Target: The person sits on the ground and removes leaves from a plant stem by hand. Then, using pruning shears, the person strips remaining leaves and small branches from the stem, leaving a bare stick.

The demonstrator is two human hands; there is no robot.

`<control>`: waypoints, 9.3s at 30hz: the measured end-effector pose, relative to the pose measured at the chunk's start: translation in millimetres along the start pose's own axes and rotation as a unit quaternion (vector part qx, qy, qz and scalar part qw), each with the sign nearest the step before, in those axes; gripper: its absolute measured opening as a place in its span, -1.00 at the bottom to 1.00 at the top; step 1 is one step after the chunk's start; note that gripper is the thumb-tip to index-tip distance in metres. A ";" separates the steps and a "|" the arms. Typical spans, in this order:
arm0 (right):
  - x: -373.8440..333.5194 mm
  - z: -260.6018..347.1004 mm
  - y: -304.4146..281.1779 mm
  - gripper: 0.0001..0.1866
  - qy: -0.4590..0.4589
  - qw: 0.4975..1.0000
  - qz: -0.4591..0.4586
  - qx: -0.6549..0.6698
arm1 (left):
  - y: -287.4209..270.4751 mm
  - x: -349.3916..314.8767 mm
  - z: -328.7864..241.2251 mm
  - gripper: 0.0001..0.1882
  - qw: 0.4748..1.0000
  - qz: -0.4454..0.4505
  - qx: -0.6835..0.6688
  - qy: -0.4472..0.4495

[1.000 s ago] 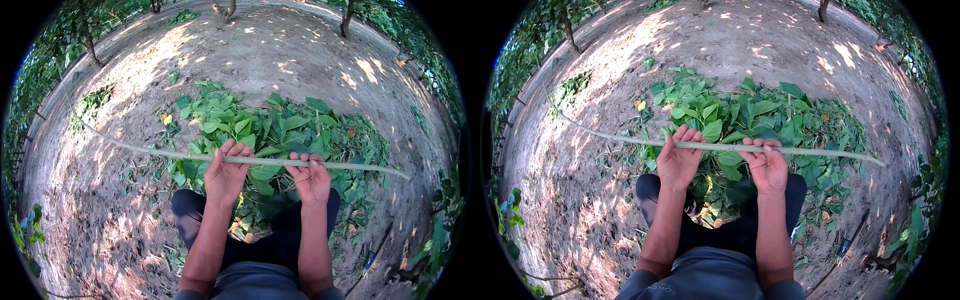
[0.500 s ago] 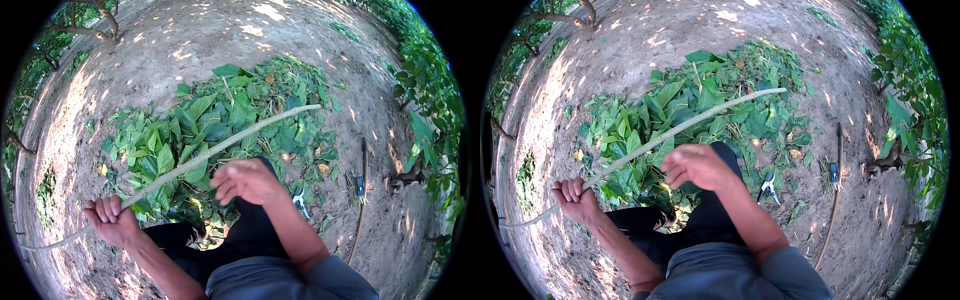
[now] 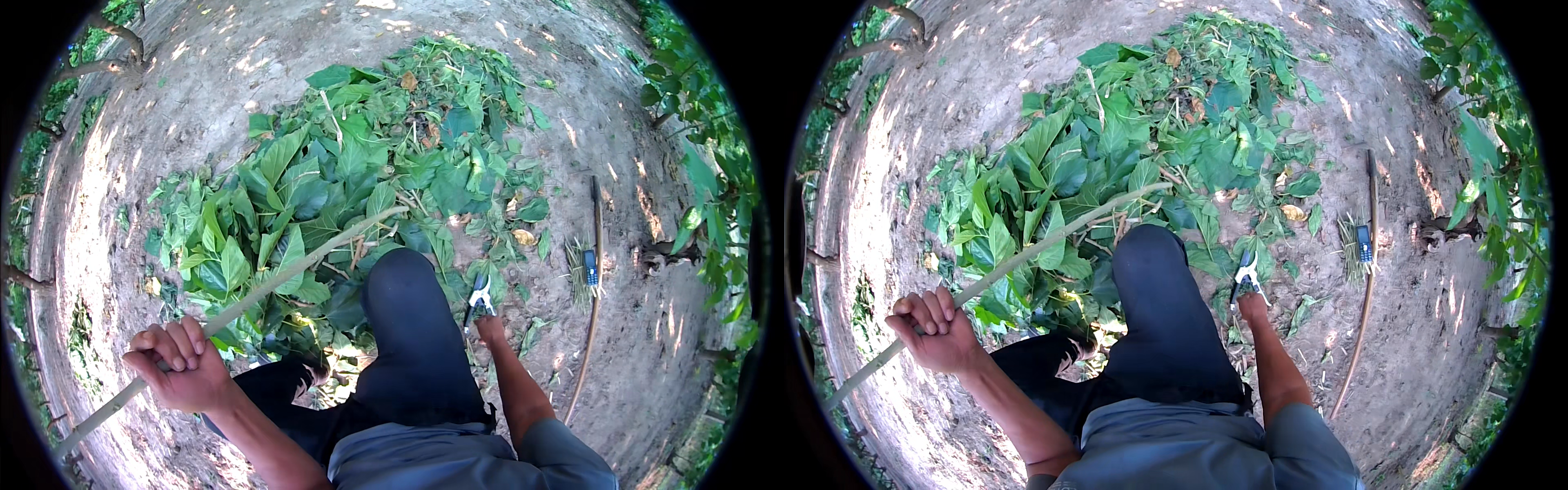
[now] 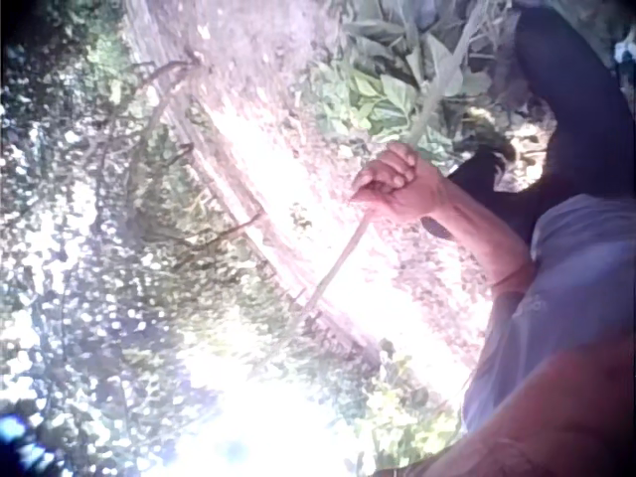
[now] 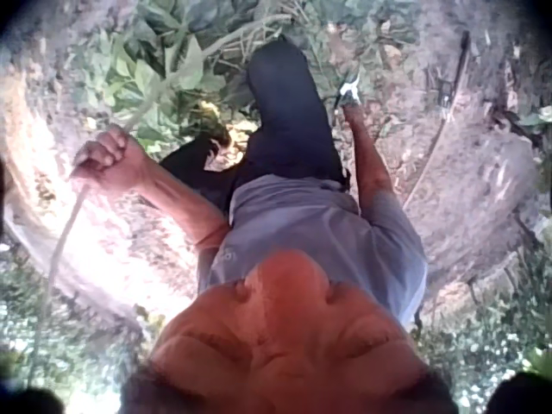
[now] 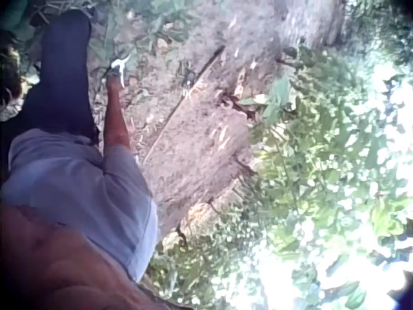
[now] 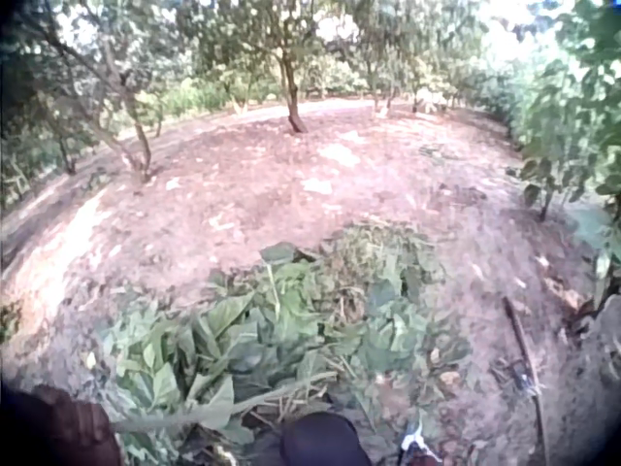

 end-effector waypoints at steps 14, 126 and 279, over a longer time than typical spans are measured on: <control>50.0 -4.6 62.8 -0.59 0.057 0.984 0.168 0.006 | 18.4 3.9 52.1 -0.57 0.991 0.037 0.092 -0.091; -242.2 394.5 -106.1 -0.65 -0.350 0.814 0.276 0.371 | -285.0 -81.0 -157.7 -0.64 0.869 -0.413 -0.269 0.033; -222.8 447.4 67.1 -0.76 -0.343 0.882 0.322 0.037 | -317.1 -97.1 -117.8 -0.56 0.808 -0.560 -0.164 0.082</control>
Point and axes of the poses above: each hand's wrist, its own x-axis towards the middle knuckle, its own y-axis out of the palm, z = x × y, the point moved 3 cm from there along x, towards the middle knuckle, and after that the axes turned 1 degree about -y, right-handed, at the moved point
